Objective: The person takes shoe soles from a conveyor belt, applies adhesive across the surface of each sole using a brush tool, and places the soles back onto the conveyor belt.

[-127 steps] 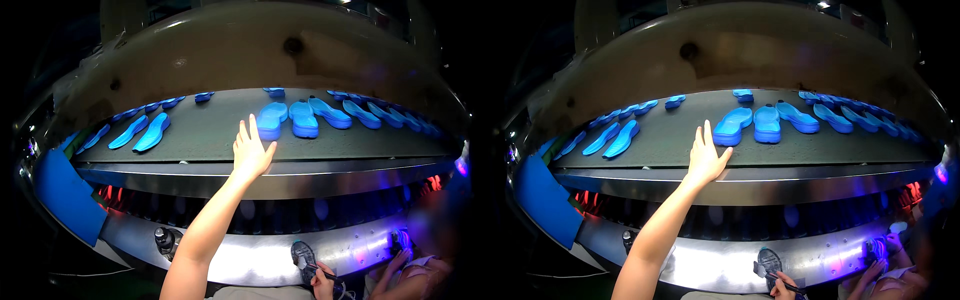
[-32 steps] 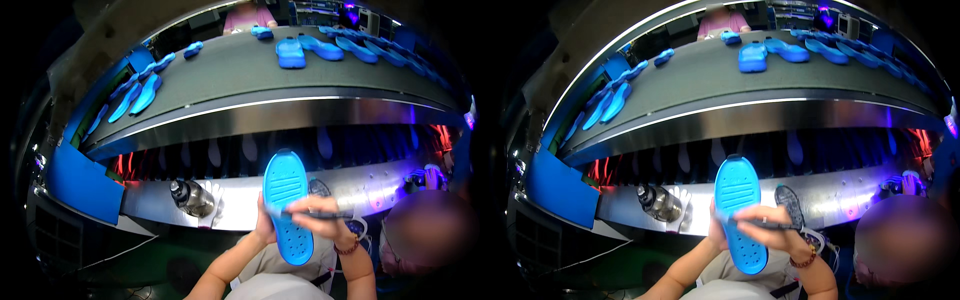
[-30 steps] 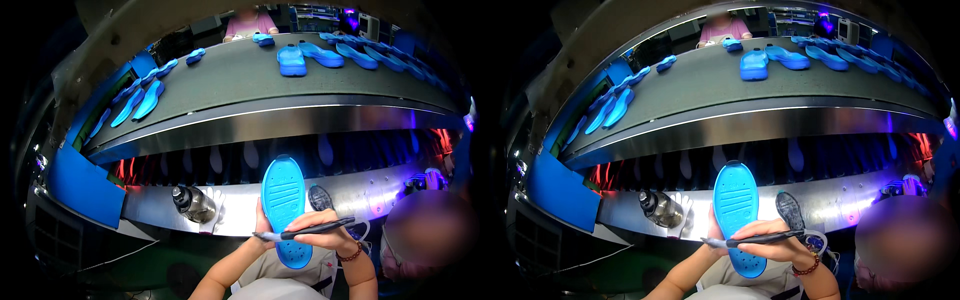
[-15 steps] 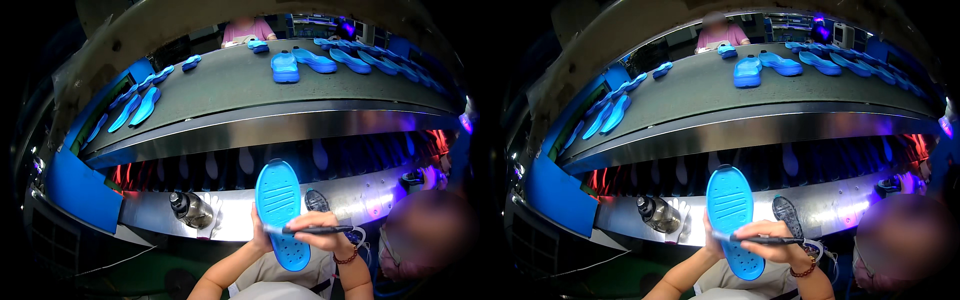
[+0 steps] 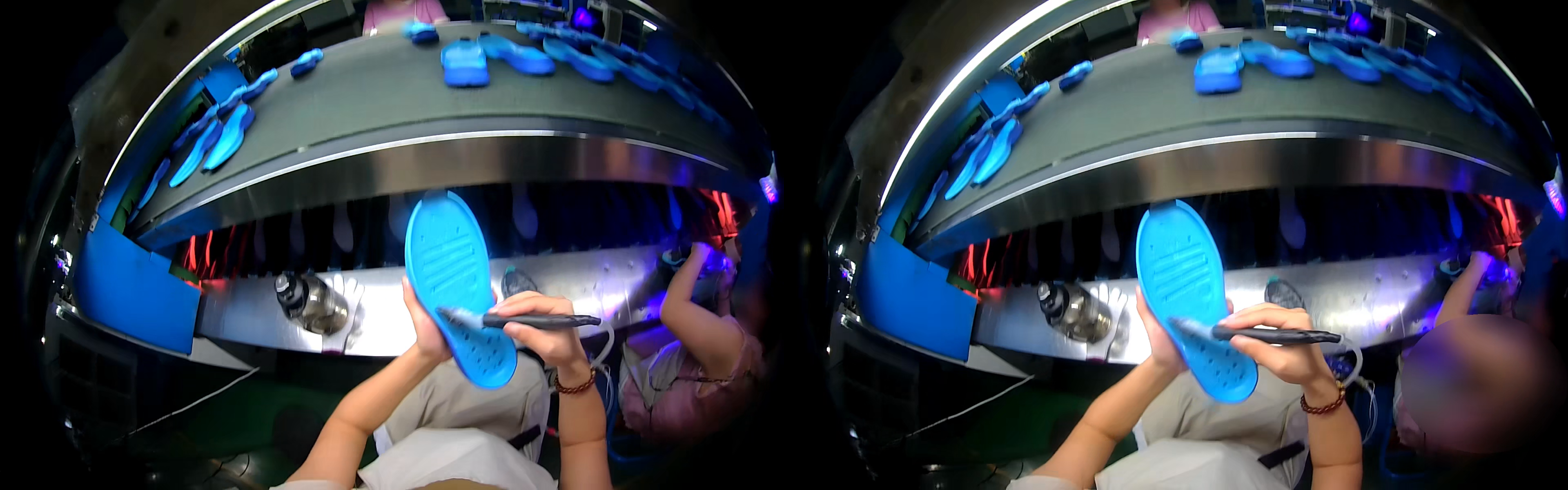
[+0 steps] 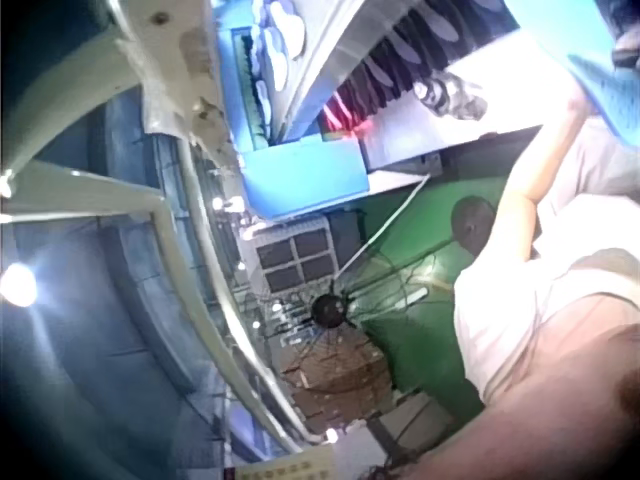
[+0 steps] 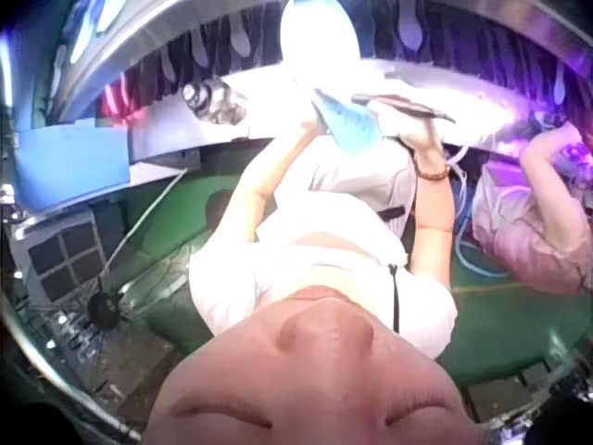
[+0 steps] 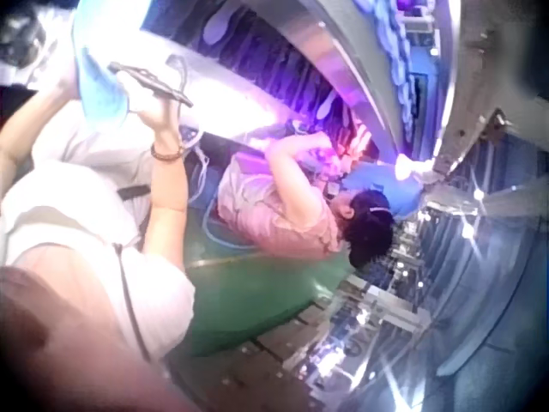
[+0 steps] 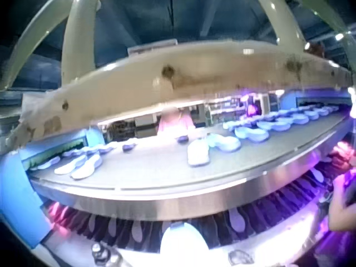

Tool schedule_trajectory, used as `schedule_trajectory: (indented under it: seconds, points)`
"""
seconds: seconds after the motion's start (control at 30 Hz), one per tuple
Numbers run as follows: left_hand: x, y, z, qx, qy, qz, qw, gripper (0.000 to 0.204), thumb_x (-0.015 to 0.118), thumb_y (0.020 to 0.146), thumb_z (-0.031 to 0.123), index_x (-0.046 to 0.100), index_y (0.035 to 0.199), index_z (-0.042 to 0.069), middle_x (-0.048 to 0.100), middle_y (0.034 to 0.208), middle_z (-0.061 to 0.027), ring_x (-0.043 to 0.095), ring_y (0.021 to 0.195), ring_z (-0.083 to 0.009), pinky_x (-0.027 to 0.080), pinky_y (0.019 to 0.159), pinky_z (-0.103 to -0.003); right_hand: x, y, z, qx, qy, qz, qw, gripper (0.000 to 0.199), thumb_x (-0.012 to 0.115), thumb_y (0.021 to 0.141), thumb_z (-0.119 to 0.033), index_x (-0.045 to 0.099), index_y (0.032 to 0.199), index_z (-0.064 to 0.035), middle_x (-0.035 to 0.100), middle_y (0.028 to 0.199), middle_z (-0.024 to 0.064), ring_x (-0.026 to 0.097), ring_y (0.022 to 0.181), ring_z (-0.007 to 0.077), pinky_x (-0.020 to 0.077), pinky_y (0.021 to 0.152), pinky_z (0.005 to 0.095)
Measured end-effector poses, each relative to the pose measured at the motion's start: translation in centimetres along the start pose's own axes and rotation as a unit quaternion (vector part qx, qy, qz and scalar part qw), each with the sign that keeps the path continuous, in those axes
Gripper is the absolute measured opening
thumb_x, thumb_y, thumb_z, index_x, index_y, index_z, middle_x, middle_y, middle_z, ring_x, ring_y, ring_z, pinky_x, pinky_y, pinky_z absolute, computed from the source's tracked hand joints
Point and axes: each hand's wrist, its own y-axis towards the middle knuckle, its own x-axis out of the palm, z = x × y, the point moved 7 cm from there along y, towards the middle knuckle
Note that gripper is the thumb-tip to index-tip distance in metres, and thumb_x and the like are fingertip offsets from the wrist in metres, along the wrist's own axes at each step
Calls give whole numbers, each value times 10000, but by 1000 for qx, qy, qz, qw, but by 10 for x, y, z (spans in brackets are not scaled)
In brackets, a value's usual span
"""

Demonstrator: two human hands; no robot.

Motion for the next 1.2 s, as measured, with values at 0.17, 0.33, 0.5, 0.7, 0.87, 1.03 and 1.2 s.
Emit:
schedule_trajectory:
  seconds: [0.17, 0.33, 0.5, 0.7, 0.87, 1.03, 1.2]
  points:
    - [12, 6, 16, 55, -34, -65, 996, 1035, 61, 685, 843, 416, 1201, 19, 573, 967, -210, 589, 853, -315, 496, 752, -433, -4, -3, -5, 2, 102, -18, 995, 213, 698, 663, 9, 671, 874, 2, 668, 860, 139, 639, 828, 223, 488, 770, 299]
    - [7, 9, 36, 131, -14, -42, 990, 1033, 78, 674, 854, 445, 1153, 15, 583, 904, -215, 595, 802, -327, 502, 715, -442, 13, -13, -21, -73, -68, -135, 986, 233, 730, 659, -32, 673, 883, -8, 674, 868, 97, 628, 853, 214, 495, 771, 320]
    - [12, 17, 43, 142, -27, 18, 989, 1024, 76, 690, 840, 451, 1148, 4, 581, 904, -226, 594, 789, -335, 499, 717, -450, -16, -12, 7, -6, -32, -9, 999, 209, 686, 679, 33, 669, 884, -3, 665, 898, 121, 618, 868, 221, 488, 768, 299]
    - [16, 15, 59, 145, -8, -39, 989, 1020, 81, 697, 835, 438, 1159, -1, 574, 924, -227, 591, 793, -330, 497, 707, -445, -12, -16, 2, 7, 52, -67, 996, 209, 689, 686, 24, 664, 894, 13, 664, 890, 120, 614, 856, 217, 493, 773, 305]
    - [12, 6, 58, 159, -3, -32, 987, 1036, 72, 692, 837, 422, 1173, -11, 580, 900, -218, 585, 785, -325, 489, 696, -440, 11, -25, -13, -38, -32, -96, 994, 238, 711, 634, 54, 662, 866, 27, 659, 865, 130, 621, 802, 239, 485, 752, 332]
    - [4, 2, 49, 123, -11, 5, 992, 1041, 62, 694, 835, 425, 1172, -16, 583, 895, -215, 589, 790, -330, 491, 708, -443, -5, -35, 28, 113, 61, 16, 992, 223, 696, 707, 11, 662, 927, 17, 660, 924, 137, 618, 891, 225, 487, 814, 308]
    - [17, 2, 57, 127, 18, -17, 992, 1034, 55, 695, 833, 442, 1151, -11, 587, 891, -210, 596, 796, -323, 493, 721, -439, 8, -34, -6, -2, 86, -115, 990, 218, 696, 700, 18, 663, 915, 19, 662, 910, 138, 621, 888, 231, 490, 813, 316]
